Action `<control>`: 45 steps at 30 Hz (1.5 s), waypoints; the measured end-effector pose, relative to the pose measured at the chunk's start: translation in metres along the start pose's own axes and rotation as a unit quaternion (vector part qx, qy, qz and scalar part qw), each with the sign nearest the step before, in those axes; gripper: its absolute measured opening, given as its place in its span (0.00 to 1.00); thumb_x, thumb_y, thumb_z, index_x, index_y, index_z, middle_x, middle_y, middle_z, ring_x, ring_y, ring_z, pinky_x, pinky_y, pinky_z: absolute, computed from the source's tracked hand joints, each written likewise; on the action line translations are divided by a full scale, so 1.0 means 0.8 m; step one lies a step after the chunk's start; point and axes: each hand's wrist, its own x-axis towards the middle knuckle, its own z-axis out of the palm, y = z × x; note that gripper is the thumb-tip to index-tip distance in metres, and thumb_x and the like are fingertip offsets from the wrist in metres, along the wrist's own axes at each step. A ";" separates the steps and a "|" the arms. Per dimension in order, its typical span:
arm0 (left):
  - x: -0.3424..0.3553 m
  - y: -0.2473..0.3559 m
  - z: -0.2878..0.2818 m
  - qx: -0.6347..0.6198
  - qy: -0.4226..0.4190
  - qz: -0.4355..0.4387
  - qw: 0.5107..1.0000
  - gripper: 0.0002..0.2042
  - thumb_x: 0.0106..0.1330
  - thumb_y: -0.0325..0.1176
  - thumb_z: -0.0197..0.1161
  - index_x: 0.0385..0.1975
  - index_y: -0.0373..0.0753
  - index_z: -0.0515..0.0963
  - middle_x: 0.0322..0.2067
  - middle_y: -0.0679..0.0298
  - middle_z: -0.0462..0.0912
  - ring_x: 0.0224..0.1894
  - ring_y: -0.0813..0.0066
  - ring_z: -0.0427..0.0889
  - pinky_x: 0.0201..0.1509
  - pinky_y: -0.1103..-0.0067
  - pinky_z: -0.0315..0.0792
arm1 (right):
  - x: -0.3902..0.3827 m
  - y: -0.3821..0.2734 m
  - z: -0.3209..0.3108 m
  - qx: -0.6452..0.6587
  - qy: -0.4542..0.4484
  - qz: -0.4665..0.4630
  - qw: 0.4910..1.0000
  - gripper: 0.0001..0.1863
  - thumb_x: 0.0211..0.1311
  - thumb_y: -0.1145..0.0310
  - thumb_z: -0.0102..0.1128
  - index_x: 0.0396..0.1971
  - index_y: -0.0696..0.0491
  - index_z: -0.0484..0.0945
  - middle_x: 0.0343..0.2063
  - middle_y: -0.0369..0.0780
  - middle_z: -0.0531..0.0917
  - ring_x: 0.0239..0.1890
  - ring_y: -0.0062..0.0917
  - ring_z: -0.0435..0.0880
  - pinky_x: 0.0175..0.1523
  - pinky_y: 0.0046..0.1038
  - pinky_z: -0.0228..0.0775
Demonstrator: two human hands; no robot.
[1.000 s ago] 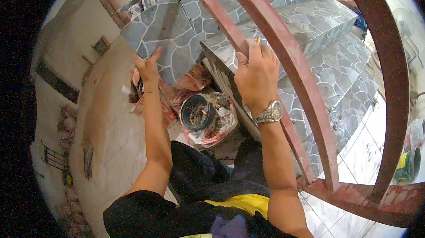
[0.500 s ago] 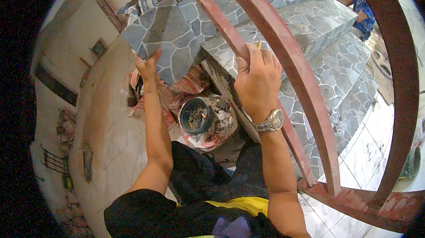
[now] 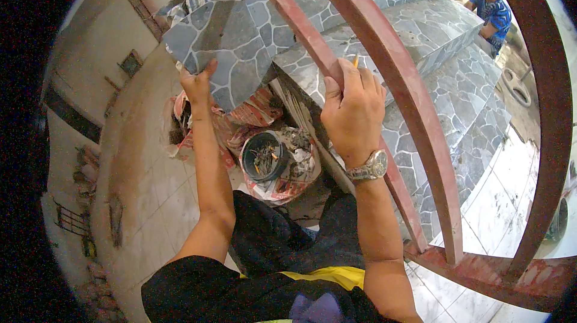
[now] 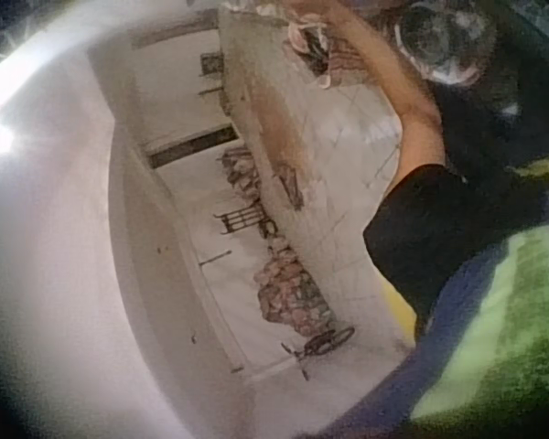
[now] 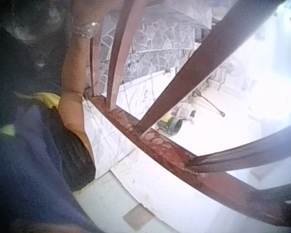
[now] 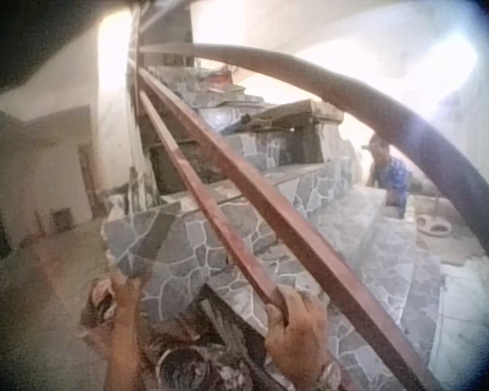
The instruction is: Measure and fit tiles on a staircase during construction.
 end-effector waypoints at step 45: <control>0.000 0.001 -0.006 0.024 -0.007 0.021 0.999 0.27 0.49 0.29 0.80 0.49 0.30 0.77 0.43 0.57 0.86 0.42 0.69 0.85 0.49 0.74 0.76 | 0.140 -0.040 0.261 0.209 0.068 0.026 0.975 0.11 0.64 0.69 0.59 0.41 0.60 0.83 0.27 0.46 0.86 0.29 0.32 0.85 0.38 0.33 0.75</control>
